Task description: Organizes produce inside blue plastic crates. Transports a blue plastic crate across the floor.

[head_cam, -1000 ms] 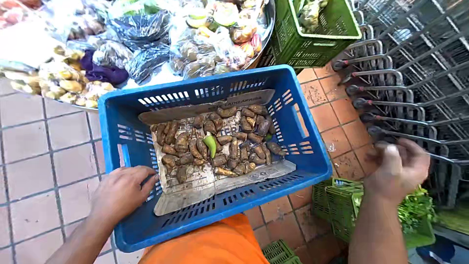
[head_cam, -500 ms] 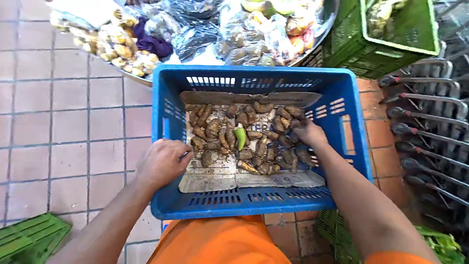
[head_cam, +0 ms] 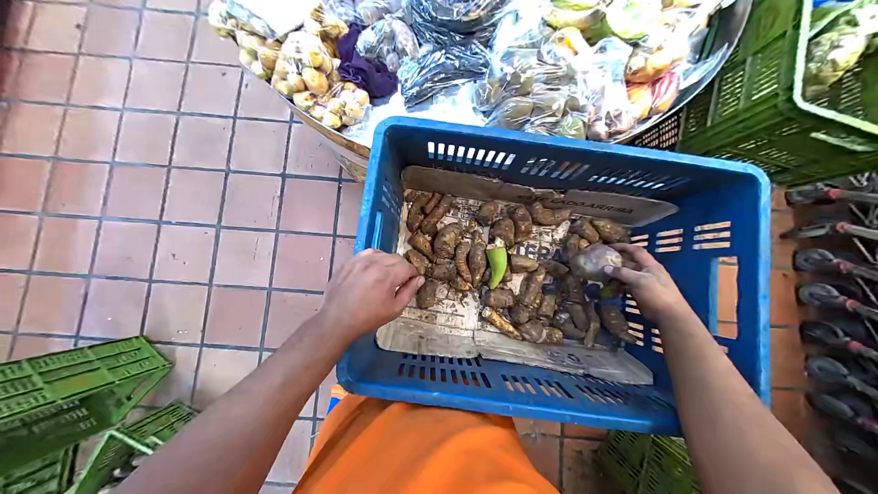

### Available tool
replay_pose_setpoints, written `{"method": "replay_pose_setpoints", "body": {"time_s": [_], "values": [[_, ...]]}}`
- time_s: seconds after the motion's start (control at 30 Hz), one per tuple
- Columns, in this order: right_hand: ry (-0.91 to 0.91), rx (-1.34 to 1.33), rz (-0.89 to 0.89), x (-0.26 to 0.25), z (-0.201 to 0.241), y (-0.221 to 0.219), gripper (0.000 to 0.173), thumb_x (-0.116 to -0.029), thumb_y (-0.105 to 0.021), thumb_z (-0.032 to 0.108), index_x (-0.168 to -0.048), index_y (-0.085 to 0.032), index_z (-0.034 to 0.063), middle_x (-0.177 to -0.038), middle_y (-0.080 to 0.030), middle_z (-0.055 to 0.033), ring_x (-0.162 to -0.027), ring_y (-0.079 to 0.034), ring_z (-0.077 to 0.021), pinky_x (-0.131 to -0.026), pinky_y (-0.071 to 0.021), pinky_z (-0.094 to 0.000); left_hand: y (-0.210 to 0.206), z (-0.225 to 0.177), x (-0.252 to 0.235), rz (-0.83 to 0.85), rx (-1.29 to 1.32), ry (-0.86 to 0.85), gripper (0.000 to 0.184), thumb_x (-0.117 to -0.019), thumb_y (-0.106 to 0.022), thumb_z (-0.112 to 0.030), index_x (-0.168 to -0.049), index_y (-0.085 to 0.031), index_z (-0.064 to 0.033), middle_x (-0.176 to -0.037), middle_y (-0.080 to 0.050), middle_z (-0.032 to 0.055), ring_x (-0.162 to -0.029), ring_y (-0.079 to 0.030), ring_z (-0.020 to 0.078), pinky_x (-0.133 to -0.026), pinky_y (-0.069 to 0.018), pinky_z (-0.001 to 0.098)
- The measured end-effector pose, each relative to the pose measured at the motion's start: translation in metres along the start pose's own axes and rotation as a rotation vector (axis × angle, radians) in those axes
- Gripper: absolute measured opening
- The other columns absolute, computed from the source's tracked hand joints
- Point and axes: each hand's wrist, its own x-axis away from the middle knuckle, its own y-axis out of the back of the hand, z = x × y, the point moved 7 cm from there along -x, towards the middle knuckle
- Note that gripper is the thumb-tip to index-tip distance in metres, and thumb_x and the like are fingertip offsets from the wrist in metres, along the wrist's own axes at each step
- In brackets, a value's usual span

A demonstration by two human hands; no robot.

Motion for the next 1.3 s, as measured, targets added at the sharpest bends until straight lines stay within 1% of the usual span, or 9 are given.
{"method": "replay_pose_setpoints", "body": {"time_s": [0.23, 0.33, 0.57, 0.7, 0.9, 1.0, 1.1, 1.2, 1.3], "values": [[0.114, -0.420, 0.026, 0.026, 0.027, -0.027, 0.056, -0.0862, -0.068, 0.020, -0.140, -0.054, 0.0153, -0.110, -0.071, -0.0054, -0.080, -0.068, -0.0149, -0.070, -0.0601, -0.0349, -0.001, 0.000, 0.002, -0.003, 0.020, -0.016, 0.032, -0.1028, -0.052, -0.035, -0.091, -0.075, -0.0167, -0.091, -0.074, -0.0025, -0.091, -0.071, 0.0145, -0.090, -0.0571, 0.0411], [0.113, -0.526, 0.047, 0.036, 0.040, -0.041, 0.054, -0.0911, -0.062, 0.018, -0.144, -0.051, 0.0177, -0.117, -0.069, -0.0073, -0.091, -0.070, -0.0194, -0.077, -0.0617, -0.0394, -0.002, 0.000, 0.002, -0.024, 0.032, -0.021, 0.032, -0.1017, -0.053, -0.035, -0.088, -0.075, -0.0158, -0.089, -0.073, -0.0015, -0.088, -0.071, 0.0159, -0.087, -0.0574, 0.0415], [-0.003, -0.129, -0.339, 0.059, 0.013, -0.006, 0.053, -0.0914, -0.072, 0.007, -0.142, -0.058, 0.0080, -0.124, -0.069, -0.0174, -0.103, -0.072, -0.0297, -0.088, -0.0617, -0.0502, -0.001, 0.000, 0.005, -0.026, 0.096, -0.030, 0.029, -0.1016, -0.054, -0.032, -0.090, -0.075, -0.0162, -0.091, -0.074, -0.0016, -0.092, -0.071, 0.0158, -0.094, -0.0563, 0.0421], [0.006, -0.206, -0.550, 0.107, 0.014, 0.018, 0.051, -0.0946, -0.068, 0.002, -0.144, -0.055, 0.0056, -0.126, -0.065, -0.0201, -0.102, -0.071, -0.0296, -0.086, -0.0620, -0.0466, 0.002, 0.003, 0.005, -0.030, 0.138, -0.032, 0.031, -0.1023, -0.052, -0.033, -0.091, -0.076, -0.0169, -0.093, -0.074, -0.0025, -0.093, -0.071, 0.0150, -0.094, -0.0559, 0.0412], [0.287, 0.142, -0.504, 0.188, 0.077, -0.031, 0.065, -0.0836, -0.079, 0.015, -0.144, -0.056, 0.0038, -0.125, -0.067, -0.0142, -0.108, -0.069, -0.0206, -0.093, -0.0600, -0.0411, -0.001, 0.004, 0.002, 0.025, 0.150, 0.010, 0.031, -0.1032, -0.054, -0.041, -0.095, -0.076, -0.0205, -0.096, -0.074, -0.0032, -0.094, -0.071, 0.0160, -0.091, -0.0555, 0.0441], [0.639, 0.298, -0.338, 0.212, 0.124, -0.102, 0.077, -0.0810, -0.082, 0.017, -0.148, -0.048, 0.0011, -0.125, -0.066, -0.0132, -0.112, -0.068, -0.0214, -0.098, -0.0600, -0.0423, -0.001, -0.012, -0.006, 0.331, 0.523, 0.325, 0.047, -0.1071, -0.044, -0.051, -0.120, -0.072, -0.0154, -0.105, -0.075, 0.0054, -0.093, -0.073, 0.0225, -0.084, -0.0592, 0.0513], [1.003, 0.513, -0.235, 0.237, 0.163, -0.165, 0.044, -0.0868, -0.078, 0.017, -0.128, -0.065, 0.0097, -0.124, -0.069, -0.0094, -0.118, -0.066, -0.0231, -0.100, -0.0577, -0.0445, -0.021, -0.065, 0.009, 0.609, 1.322, 0.608, 0.071, -0.1037, -0.029, -0.069, -0.136, -0.058, -0.0134, -0.107, -0.073, 0.0149, -0.072, -0.073, 0.0287, -0.059, -0.0613, 0.0440], [1.205, 0.555, -0.169, 0.238, 0.181, -0.192, 0.026, -0.0913, -0.071, 0.014, -0.117, -0.067, 0.0200, -0.125, -0.066, -0.0031, -0.128, -0.059, -0.0241, -0.107, -0.0530, -0.0442, -0.033, -0.080, 0.009, 0.548, 1.704, 0.715, 0.055, -0.1041, -0.046, -0.059, -0.126, -0.063, -0.0117, -0.089, -0.069, 0.0139, -0.061, -0.065, 0.0195, -0.052, -0.0554, 0.0309], [0.992, 0.315, -0.035, 0.222, 0.176, -0.192, 0.032, -0.0867, -0.073, 0.016, -0.118, -0.067, 0.0212, -0.129, -0.059, -0.0043, -0.124, -0.058, -0.0174, -0.100, -0.0567, -0.0376, -0.032, -0.073, 0.013, 0.304, 1.738, 0.703, 0.040, -0.1061, -0.054, -0.039, -0.134, -0.057, -0.0097, -0.093, -0.070, 0.0186, -0.065, -0.068, 0.0226, -0.055, -0.0578, 0.0329]]}}
